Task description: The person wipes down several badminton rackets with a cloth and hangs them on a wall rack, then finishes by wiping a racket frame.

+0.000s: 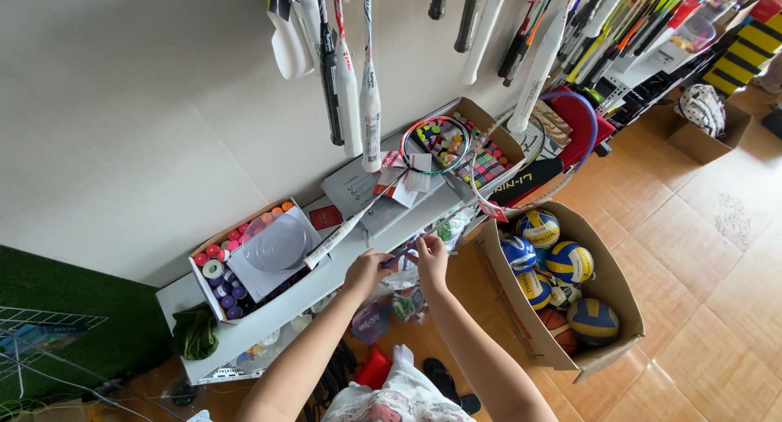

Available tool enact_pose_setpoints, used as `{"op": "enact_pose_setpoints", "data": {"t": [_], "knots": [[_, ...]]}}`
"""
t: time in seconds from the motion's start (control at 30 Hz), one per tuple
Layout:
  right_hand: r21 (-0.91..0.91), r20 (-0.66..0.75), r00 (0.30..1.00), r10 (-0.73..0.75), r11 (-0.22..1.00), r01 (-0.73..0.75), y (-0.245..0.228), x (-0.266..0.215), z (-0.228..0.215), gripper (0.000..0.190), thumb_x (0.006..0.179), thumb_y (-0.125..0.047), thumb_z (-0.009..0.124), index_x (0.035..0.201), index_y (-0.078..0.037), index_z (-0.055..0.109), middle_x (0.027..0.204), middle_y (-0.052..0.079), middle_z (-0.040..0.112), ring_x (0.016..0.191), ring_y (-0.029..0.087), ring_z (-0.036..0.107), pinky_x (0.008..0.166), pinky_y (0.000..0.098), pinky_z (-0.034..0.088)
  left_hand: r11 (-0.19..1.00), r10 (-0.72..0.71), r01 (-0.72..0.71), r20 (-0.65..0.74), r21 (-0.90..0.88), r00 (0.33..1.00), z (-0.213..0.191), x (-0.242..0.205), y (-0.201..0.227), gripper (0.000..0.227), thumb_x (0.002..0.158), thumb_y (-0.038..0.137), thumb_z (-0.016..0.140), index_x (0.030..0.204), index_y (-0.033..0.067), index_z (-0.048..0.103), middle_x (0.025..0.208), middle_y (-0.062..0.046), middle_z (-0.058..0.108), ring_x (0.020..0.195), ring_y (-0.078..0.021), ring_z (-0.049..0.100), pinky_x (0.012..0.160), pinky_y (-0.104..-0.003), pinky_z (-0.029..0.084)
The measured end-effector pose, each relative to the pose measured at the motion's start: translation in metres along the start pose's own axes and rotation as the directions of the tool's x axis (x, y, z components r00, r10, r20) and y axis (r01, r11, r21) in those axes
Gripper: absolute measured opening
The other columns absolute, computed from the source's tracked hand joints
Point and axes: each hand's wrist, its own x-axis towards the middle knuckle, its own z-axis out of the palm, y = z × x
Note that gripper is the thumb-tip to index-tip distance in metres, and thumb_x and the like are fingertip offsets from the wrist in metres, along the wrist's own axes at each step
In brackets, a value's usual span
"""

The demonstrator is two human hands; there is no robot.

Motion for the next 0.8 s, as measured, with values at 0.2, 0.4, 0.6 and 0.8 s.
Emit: {"op": "enact_pose_setpoints", "data": {"t": [0.2,0.4,0.6,0.8], "knots": [[0.016,-0.04,0.995,0.09,0.996,-0.09,0.006,-0.003,-0.009,0.015,0.1,-0.008,0.059,0.109,0.003,0.056,0.1,0.009,0.061,0.091,0.023,0.071,0.079,0.0392,0.067,0.99,-0.044,0.038,0.049,0.134,0.998,-0.003,-0.014,0.01,0.028,0.08,0.015,0.083,0.108,0.0196,0.08,0.102,-0.007,0.071,0.095,-0.0289,0.07,0.083,-0.039,0.055],[-0.025,-0.062,0.992,-0.111,0.994,0.11,-0.001,-0.037,-0.005,0.011,0.102,-0.006,0.057,0.107,0.004,0.056,0.097,0.009,0.058,0.089,0.02,0.069,0.078,0.0376,0.067,0.995,0.081,-0.075,-0.104,0.062,0.991,-0.002,-0.021,0.01,0.03,0.074,0.011,0.081,0.105,0.0136,0.079,0.105,-0.005,0.075,0.095,-0.028,0.071,0.082,-0.037,0.057],[-0.103,0.067,0.935,-0.347,0.93,0.352,-0.018,-0.064,0.034,0.009,0.103,-0.004,0.061,0.104,0.004,0.058,0.097,0.009,0.062,0.09,0.014,0.069,0.077,0.0303,0.064,0.991,-0.031,0.005,-0.19,-0.135,0.981,-0.034,-0.031,0.023,0.025,0.077,0.007,0.083,0.102,0.0052,0.079,0.1,-0.01,0.077,0.091,-0.0255,0.073,0.082,-0.034,0.055],[-0.156,0.286,0.762,-0.581,0.756,0.635,-0.096,-0.113,0.099,0.019,0.098,0.0,0.066,0.116,0.001,0.063,0.117,0.012,0.062,0.102,0.02,0.068,0.086,0.0319,0.062,0.969,0.017,-0.127,-0.459,-0.211,0.888,-0.082,-0.042,0.043,0.031,0.071,0.011,0.086,0.098,0.0024,0.076,0.091,-0.011,0.075,0.078,-0.0238,0.074,0.074,-0.033,0.056]]}}
